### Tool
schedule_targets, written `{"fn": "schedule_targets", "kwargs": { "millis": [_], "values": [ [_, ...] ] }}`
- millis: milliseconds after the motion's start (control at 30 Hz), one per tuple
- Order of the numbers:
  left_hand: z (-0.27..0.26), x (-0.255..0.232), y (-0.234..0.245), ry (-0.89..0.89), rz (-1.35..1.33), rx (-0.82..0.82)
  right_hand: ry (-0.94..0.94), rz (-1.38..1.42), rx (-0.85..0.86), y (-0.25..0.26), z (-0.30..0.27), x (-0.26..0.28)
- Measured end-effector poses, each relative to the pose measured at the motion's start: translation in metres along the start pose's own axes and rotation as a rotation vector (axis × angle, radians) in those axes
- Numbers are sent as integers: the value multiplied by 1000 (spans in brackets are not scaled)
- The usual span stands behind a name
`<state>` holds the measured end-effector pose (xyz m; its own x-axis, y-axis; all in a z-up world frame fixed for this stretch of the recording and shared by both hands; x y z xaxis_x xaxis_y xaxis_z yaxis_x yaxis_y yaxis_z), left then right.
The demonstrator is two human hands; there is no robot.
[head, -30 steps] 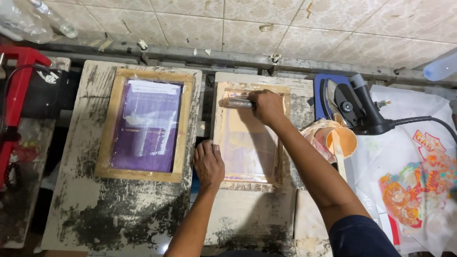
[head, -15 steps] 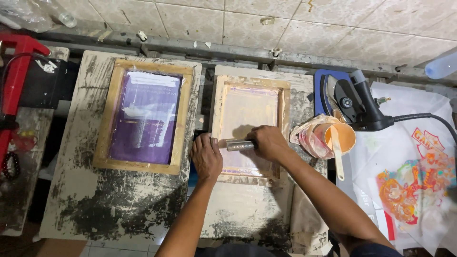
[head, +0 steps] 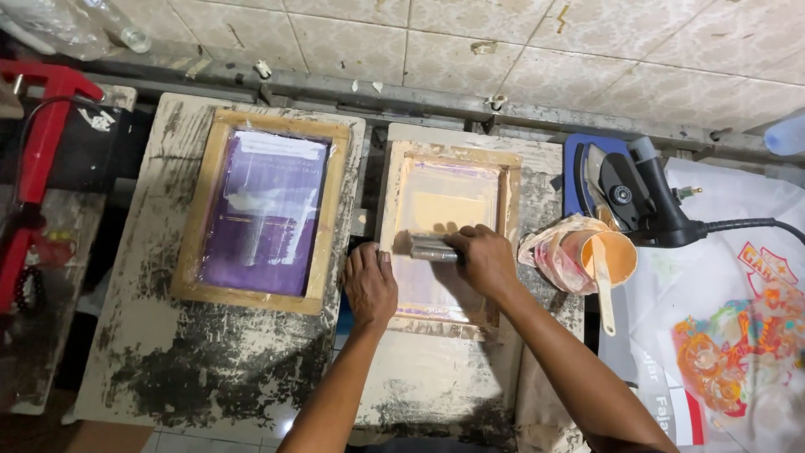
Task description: The person uses a squeegee to spread orange ink across a screen printing frame. They then use a wooden stick to scrape excess ink from the squeegee and return it to the container before resuming the spreading process.
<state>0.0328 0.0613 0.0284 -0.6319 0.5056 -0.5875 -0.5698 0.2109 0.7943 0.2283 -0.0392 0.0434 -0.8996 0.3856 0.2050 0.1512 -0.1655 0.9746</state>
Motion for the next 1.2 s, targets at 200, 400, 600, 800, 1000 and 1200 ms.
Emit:
{"fn": "schedule_targets", "kwargs": {
  "millis": [200, 400, 600, 800, 1000, 1200],
  "values": [
    [0, -1, 1, 11, -11, 21, -100, -42, 7, -11, 68, -47],
    [2, -1, 1, 17, -10, 16, -32, -54, 7, -14, 115, -44],
    [3, -4, 2, -15, -2, 8, -44, -187, 118, -77, 85, -70],
    [0, -1, -1, -35, 7, -37, -18, -89, 242, -28, 11, -13],
    [0, -3, -2, -71, 75, -67, -54, -20, 306, -22, 0, -15],
    [0, -7, 3, -66, 42, -77, 29, -95, -226, -29, 37, -21]
  ]
}}
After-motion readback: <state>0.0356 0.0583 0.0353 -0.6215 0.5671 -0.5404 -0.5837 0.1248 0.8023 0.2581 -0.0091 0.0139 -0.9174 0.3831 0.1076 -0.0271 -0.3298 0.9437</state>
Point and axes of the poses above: each hand's wrist, its own z-axis towards the middle knuckle, its own y-axis out of the back of the hand, x = y × z, the point moved 7 cm from there along z, towards the middle knuckle, and after that the axes turned 5 degrees about -y, right-handed, at the moved point
